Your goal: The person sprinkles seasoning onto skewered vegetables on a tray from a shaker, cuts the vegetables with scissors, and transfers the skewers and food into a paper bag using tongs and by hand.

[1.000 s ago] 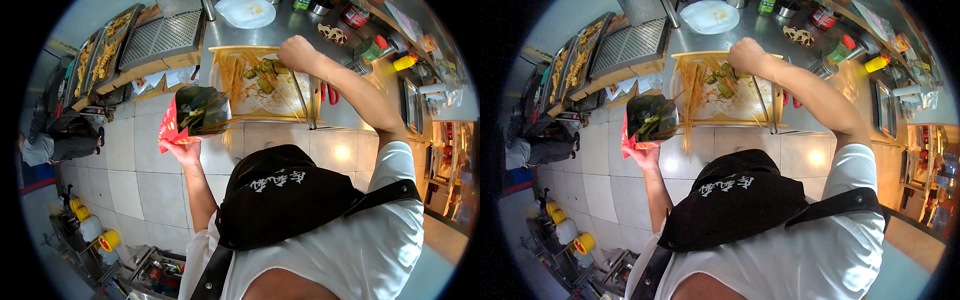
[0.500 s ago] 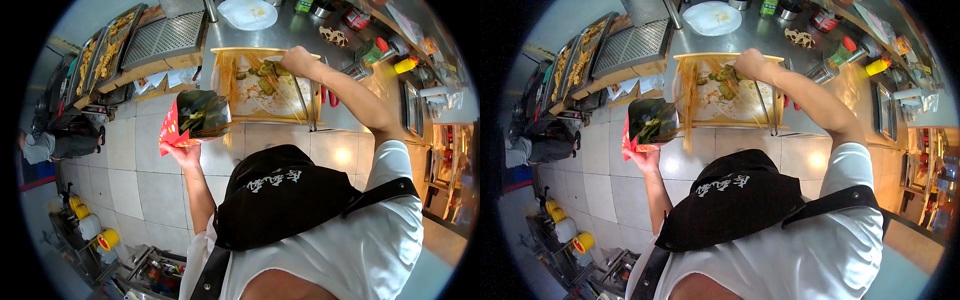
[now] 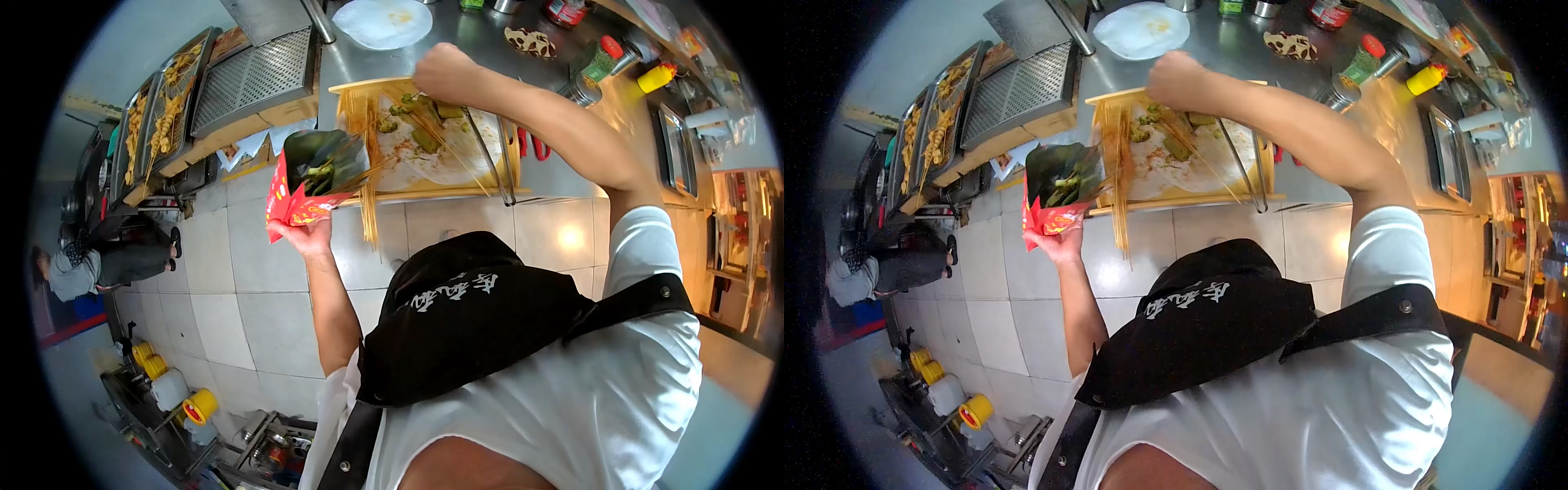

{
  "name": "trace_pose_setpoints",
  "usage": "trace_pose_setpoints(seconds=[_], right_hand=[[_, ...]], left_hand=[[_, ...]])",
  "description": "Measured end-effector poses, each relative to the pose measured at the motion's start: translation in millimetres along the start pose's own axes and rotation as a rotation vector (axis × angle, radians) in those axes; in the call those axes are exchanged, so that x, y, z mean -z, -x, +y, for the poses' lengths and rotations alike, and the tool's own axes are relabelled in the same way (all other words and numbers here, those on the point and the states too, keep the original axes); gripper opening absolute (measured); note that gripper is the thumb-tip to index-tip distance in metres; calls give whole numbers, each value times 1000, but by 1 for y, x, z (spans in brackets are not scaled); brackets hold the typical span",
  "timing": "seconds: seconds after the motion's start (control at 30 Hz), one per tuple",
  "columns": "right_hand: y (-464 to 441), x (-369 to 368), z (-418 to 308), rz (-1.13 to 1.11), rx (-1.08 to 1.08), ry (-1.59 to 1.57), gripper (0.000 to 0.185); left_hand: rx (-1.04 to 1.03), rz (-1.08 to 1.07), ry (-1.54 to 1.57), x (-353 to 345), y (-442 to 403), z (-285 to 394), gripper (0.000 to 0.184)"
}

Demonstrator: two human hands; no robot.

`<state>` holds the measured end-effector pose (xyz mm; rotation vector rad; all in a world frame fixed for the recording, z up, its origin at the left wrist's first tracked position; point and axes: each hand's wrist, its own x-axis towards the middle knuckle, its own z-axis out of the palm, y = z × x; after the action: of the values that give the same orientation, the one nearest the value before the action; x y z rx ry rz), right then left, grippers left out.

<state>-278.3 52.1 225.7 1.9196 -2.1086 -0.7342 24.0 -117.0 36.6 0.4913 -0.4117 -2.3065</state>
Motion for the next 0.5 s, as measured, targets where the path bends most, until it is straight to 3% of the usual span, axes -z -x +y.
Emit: trace_pose_setpoints(seconds=[0.23, 0.3, 0.5], right_hand=[[-29, 2, -14, 114, 153, 106, 9], [-36, 9, -24, 103, 193, 139, 9], [-33, 21, -40, 181, 140, 159, 4]], left_hand=[[7, 76, 44, 13, 7, 6, 104], [-7, 88, 80, 18, 6, 6, 93], [-23, 152, 84, 12, 16, 3, 91]])
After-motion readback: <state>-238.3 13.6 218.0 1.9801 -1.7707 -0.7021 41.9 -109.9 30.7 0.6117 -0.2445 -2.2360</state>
